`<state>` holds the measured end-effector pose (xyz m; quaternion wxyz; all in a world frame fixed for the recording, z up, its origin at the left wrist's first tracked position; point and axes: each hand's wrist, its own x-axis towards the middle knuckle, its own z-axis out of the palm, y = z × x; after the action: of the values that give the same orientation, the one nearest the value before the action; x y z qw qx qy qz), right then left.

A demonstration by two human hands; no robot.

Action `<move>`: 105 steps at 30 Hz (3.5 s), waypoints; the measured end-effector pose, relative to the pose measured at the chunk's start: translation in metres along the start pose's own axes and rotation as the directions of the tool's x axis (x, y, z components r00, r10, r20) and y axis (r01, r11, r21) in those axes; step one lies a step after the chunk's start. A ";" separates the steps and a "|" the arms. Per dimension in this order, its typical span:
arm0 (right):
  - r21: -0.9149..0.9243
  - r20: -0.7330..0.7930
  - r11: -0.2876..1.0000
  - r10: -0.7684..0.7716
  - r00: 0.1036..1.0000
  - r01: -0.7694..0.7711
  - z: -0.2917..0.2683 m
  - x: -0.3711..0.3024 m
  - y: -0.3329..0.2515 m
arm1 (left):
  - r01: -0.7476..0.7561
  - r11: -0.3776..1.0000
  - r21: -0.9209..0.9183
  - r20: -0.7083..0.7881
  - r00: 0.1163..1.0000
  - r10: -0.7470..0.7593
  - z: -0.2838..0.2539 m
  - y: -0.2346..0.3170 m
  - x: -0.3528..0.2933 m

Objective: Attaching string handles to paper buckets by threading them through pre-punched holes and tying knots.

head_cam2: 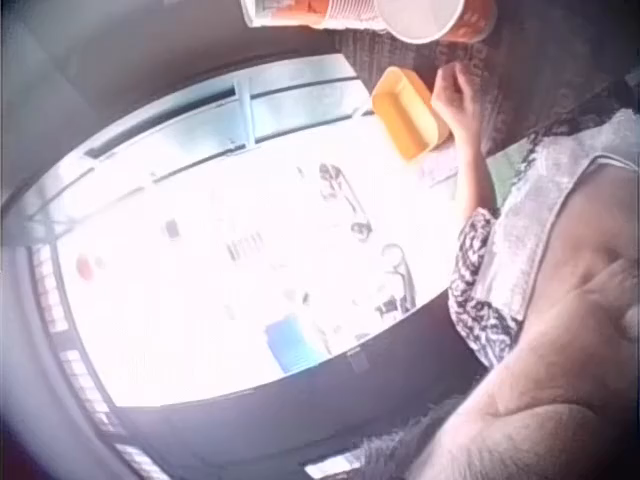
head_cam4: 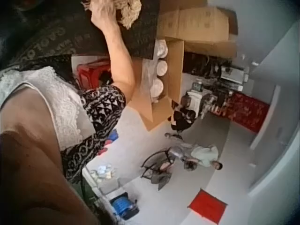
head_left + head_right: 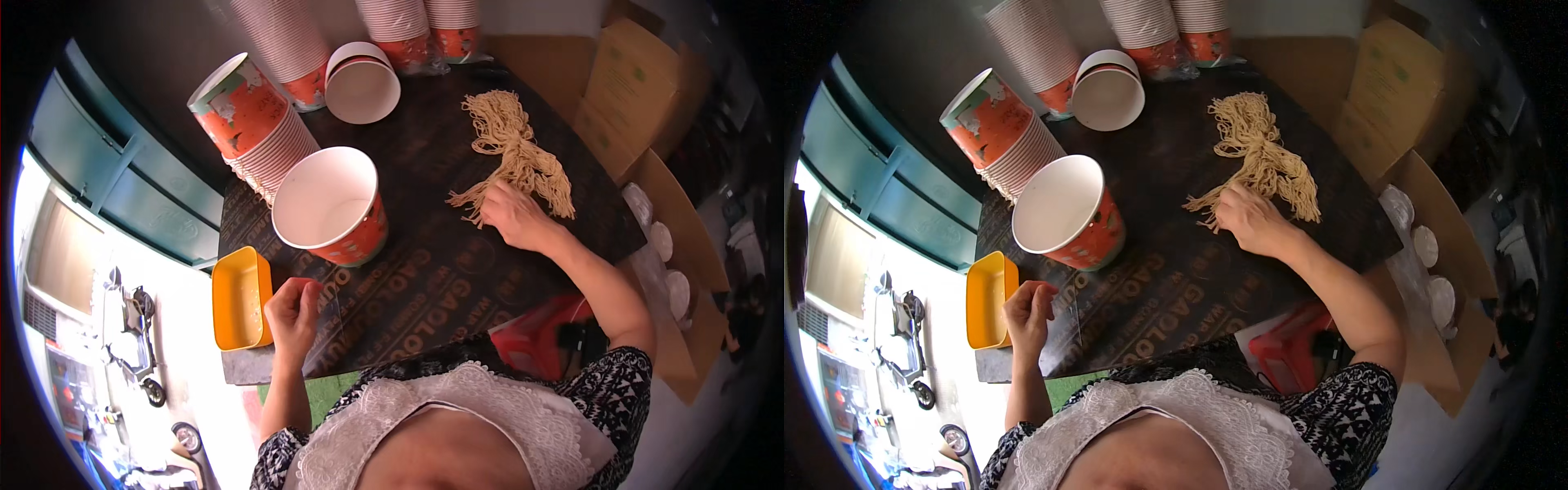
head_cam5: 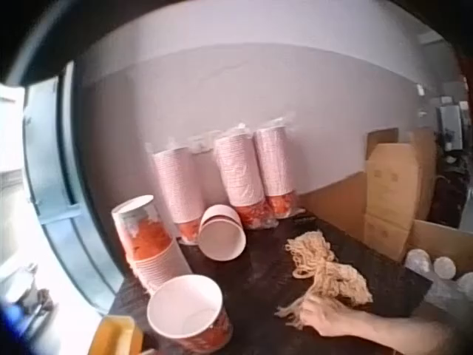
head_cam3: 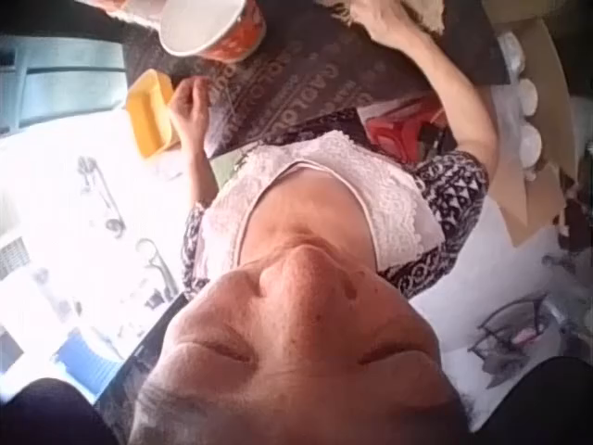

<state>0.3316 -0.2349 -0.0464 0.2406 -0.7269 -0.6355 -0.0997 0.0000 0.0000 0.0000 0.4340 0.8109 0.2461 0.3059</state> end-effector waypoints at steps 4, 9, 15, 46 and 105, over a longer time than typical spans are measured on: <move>-0.019 -0.012 0.955 -0.296 0.955 0.295 0.012 0.018 -0.063 | -0.024 1.000 -0.004 0.003 1.000 0.024 0.005 0.003 0.000; 0.330 -0.321 0.843 -0.322 0.891 0.424 0.009 0.049 -0.163 | -0.037 0.998 -0.048 0.052 0.998 0.040 0.013 0.027 -0.002; 0.837 -0.158 0.547 0.216 0.963 0.015 0.007 0.068 -0.162 | 0.046 0.962 -0.268 0.148 0.989 -0.006 0.031 0.045 0.004; -0.337 0.219 0.870 0.444 0.869 -0.360 0.003 0.031 0.045 | -0.182 0.979 0.096 0.094 0.980 0.173 0.034 0.040 -0.014; 0.745 -0.300 0.665 0.403 0.865 -0.051 0.025 0.098 -0.148 | -0.267 0.958 0.104 -0.008 0.963 0.269 -0.013 0.070 0.027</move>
<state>0.2011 -0.1255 0.0090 0.6515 -0.6081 -0.4529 0.0254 0.0194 -0.0100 0.0733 0.3439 0.8544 0.1542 0.3576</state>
